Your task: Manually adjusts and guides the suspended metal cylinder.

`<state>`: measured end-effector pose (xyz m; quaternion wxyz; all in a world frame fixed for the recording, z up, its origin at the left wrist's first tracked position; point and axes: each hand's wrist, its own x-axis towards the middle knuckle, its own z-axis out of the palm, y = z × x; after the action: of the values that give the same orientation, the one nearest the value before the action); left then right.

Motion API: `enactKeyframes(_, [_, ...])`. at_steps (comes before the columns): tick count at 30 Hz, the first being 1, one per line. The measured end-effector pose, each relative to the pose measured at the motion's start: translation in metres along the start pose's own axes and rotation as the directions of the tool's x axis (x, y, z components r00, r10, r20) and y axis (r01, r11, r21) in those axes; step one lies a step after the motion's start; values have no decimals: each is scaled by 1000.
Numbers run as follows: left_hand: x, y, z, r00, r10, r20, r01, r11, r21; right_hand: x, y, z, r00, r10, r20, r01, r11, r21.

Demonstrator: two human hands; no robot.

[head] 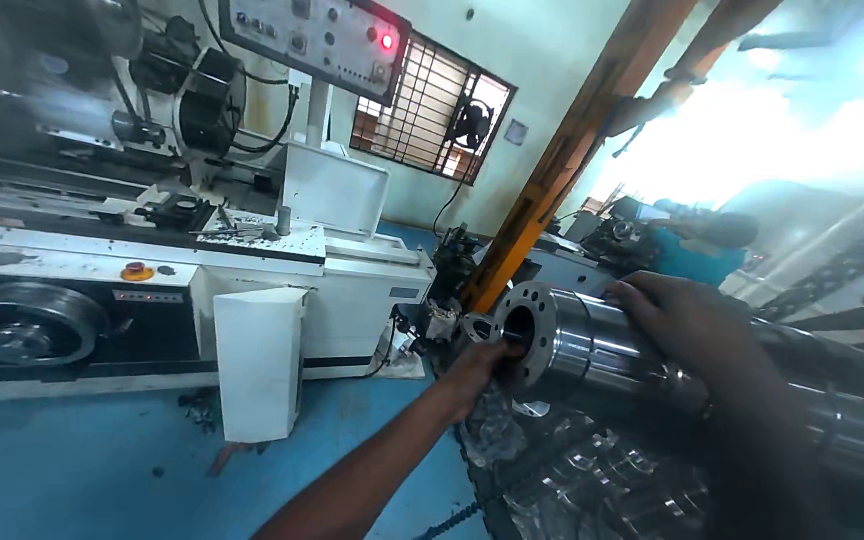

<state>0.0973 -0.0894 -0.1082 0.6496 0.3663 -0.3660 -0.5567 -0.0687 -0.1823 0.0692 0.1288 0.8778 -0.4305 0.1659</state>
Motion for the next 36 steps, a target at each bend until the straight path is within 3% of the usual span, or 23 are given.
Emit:
enactKeyframes(17, [9, 16, -22, 996, 3, 93, -7, 999, 41, 14, -4, 6, 999, -24, -36, 24, 1000, 7])
enactKeyframes(23, [3, 19, -26, 994, -68, 86, 62, 996, 70, 10, -11, 5, 1000, 13, -15, -13, 1000, 20])
enactKeyframes(33, [-16, 22, -30, 992, -70, 109, 59, 993, 105, 7, -1, 9, 999, -45, -13, 45, 998, 39])
enactKeyframes(36, [-18, 22, -31, 991, -78, 110, 65, 991, 120, 13, 20, 21, 999, -30, -17, 30, 999, 29])
